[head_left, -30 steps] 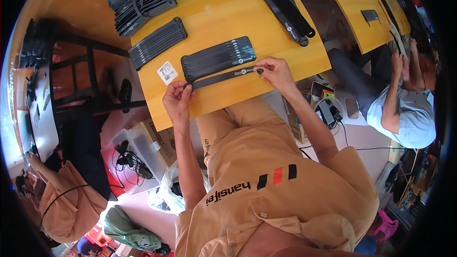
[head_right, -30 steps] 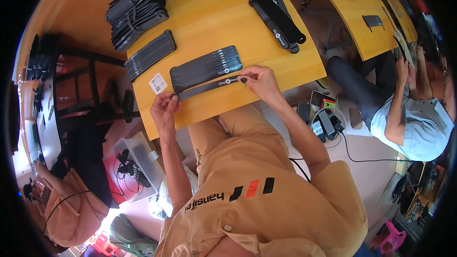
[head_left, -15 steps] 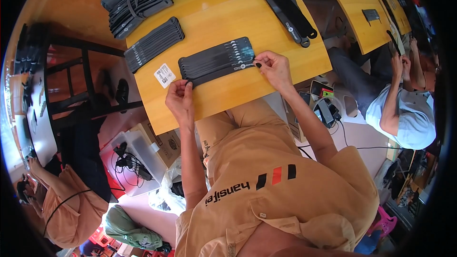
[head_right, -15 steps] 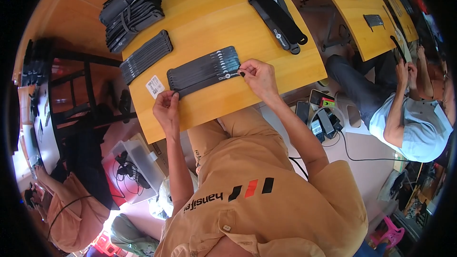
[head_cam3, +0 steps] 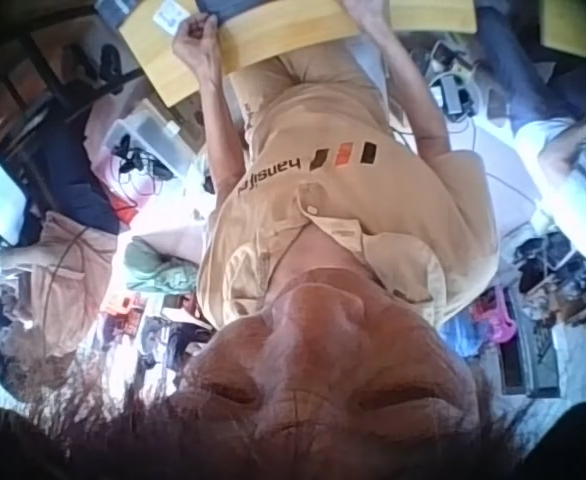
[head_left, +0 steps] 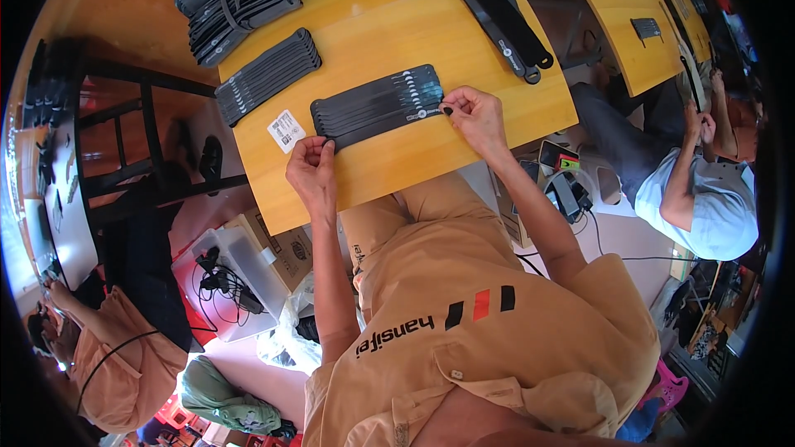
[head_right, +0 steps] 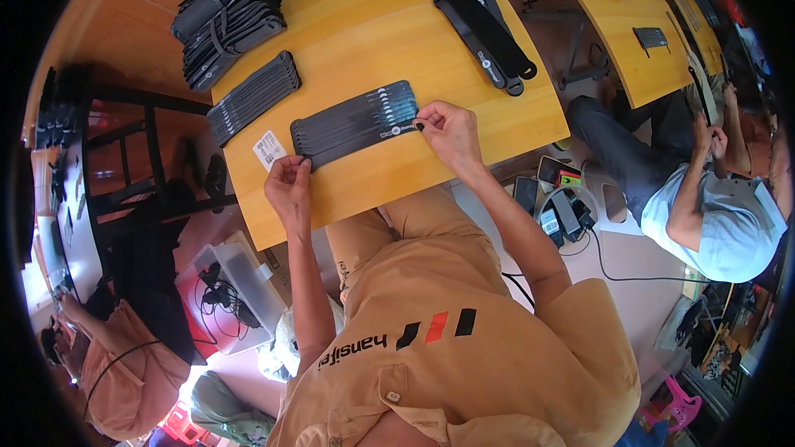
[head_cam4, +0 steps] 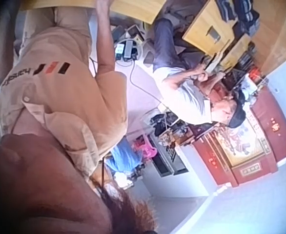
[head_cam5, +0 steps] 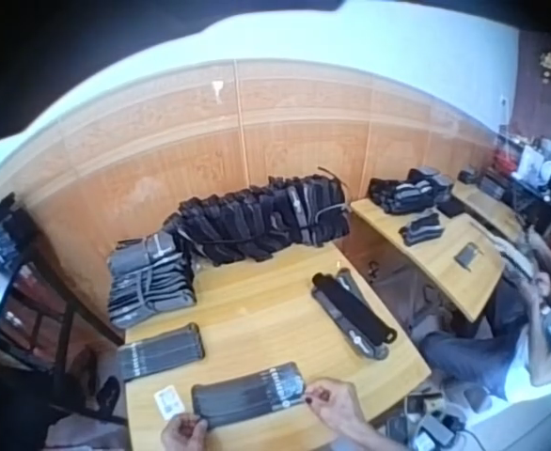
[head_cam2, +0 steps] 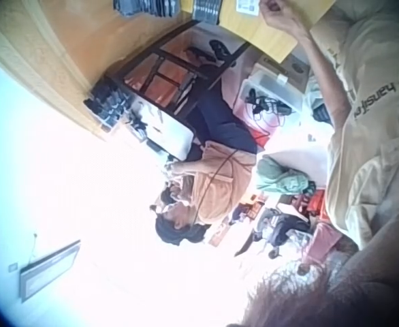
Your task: Manually attaching small components to black industrial straps at a workstation.
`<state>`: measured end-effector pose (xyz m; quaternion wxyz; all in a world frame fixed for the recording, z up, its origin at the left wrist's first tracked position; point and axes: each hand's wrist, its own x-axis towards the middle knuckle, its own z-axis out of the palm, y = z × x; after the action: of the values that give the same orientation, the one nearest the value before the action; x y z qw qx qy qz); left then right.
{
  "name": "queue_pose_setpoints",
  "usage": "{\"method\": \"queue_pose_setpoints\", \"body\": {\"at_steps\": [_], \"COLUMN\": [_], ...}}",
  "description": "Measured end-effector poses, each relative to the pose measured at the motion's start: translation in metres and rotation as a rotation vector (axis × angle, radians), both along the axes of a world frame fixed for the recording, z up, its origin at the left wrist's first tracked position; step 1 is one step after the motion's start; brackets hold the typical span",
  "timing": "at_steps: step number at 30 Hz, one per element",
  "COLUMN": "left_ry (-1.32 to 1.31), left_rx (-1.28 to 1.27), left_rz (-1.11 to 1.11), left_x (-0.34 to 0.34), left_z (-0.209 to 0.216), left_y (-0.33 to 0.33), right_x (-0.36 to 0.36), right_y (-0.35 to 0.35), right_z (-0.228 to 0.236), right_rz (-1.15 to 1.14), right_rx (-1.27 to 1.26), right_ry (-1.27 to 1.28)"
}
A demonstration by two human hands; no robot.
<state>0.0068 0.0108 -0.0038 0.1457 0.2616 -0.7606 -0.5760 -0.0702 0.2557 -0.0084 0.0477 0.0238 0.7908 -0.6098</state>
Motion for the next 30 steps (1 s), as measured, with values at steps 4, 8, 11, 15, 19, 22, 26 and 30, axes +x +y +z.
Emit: {"method": "queue_pose_setpoints", "body": {"at_steps": [4, 8, 11, 15, 19, 22, 26, 30], "left_ry": [-0.021, -0.027, -0.024, -0.03, -0.032, -0.011, -0.012, -0.038], "left_rx": [-0.005, -0.019, -0.031, -0.043, -0.03, -0.075, -0.086, -0.044], "left_rz": [0.001, 0.001, 0.001, 0.008, 0.008, -0.012, -0.011, 0.01], "left_x": [-0.0006, -0.001, -0.0012, -0.0015, -0.0029, -0.0004, -0.0022, -0.0026], "left_z": [-0.001, -0.001, 0.0, -0.0025, -0.0053, -0.0043, -0.0037, -0.003], "left_y": [-0.0004, -0.0003, 0.0002, -0.0006, -0.0005, -0.0021, -0.001, -0.0006], "right_x": [-0.0004, -0.0003, -0.0003, 0.0003, -0.0001, 0.0001, 0.0002, 0.0016], "right_y": [-0.0006, -0.0012, -0.0012, -0.0021, -0.0017, -0.0023, -0.0031, -0.005], "right_z": [-0.0011, 0.0002, -0.0002, 0.0033, 0.0029, -0.003, -0.0027, 0.0014], "right_rz": [-0.011, -0.008, -0.007, -0.004, -0.006, -0.004, -0.009, -0.015], "right_rx": [-0.003, 0.001, 0.018, 0.039, 0.062, 0.035, 0.06, 0.092], "right_ry": [-0.006, 0.011, 0.022, 0.022, 0.029, 0.044, 0.076, 0.102]}}
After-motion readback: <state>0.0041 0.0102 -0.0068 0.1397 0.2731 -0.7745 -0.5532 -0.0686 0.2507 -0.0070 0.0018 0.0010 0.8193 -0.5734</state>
